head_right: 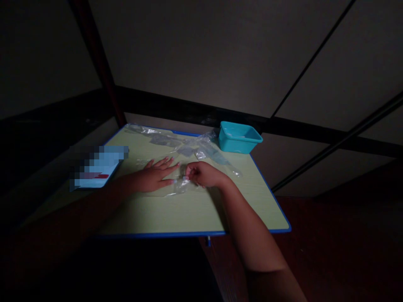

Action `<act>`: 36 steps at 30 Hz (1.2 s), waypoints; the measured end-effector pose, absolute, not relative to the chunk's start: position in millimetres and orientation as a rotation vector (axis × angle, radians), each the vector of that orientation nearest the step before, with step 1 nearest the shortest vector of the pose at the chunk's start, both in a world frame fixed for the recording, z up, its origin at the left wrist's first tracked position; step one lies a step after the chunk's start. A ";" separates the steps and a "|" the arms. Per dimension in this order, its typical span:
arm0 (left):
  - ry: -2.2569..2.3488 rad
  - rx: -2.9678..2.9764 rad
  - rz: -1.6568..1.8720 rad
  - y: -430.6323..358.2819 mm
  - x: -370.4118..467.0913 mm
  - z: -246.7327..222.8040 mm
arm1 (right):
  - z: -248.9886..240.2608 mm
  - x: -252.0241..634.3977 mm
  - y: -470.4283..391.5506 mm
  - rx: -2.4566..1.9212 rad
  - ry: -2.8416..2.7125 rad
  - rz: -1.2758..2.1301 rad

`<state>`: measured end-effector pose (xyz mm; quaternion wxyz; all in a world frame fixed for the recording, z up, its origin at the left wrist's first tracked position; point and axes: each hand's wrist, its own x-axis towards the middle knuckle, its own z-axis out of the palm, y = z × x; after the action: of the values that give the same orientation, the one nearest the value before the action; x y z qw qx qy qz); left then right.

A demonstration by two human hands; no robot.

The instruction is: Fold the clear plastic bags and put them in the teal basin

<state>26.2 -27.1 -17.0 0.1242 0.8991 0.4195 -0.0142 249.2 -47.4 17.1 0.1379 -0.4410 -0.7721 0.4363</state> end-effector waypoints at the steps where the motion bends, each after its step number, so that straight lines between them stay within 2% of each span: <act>1: 1.233 2.615 -0.032 -27.5 26.5 -16.8 | 13.9 247.7 -46.3 -1.294 -2.232 1.214; 10: 1.188 2.587 -0.014 -29.6 25.6 -13.8 | 8.1 239.1 -42.9 -1.525 -2.259 0.526; 14: 1.168 2.620 -0.018 -29.5 24.5 -16.8 | 18.7 238.5 -47.7 -1.488 -1.977 0.757; 20: 1.196 2.646 -0.022 -29.9 25.4 -19.4 | 19.6 234.6 -54.1 -1.068 -1.897 1.544; 26: 1.211 2.639 -0.055 -31.1 26.5 -17.2 | -5.0 230.2 -43.4 -0.972 -1.944 1.392; 33: 1.192 2.695 0.006 -32.0 25.1 -16.6 | -12.4 231.9 -28.2 -1.267 -1.735 0.999; 36: 1.231 2.689 0.052 -31.4 24.6 -15.4 | -1.1 232.8 -33.2 -1.159 -1.585 1.200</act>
<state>24.6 -31.4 -15.4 0.0915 0.9053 0.4145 0.0177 232.8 -33.2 -1.1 0.4081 -0.4598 -0.6288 0.4761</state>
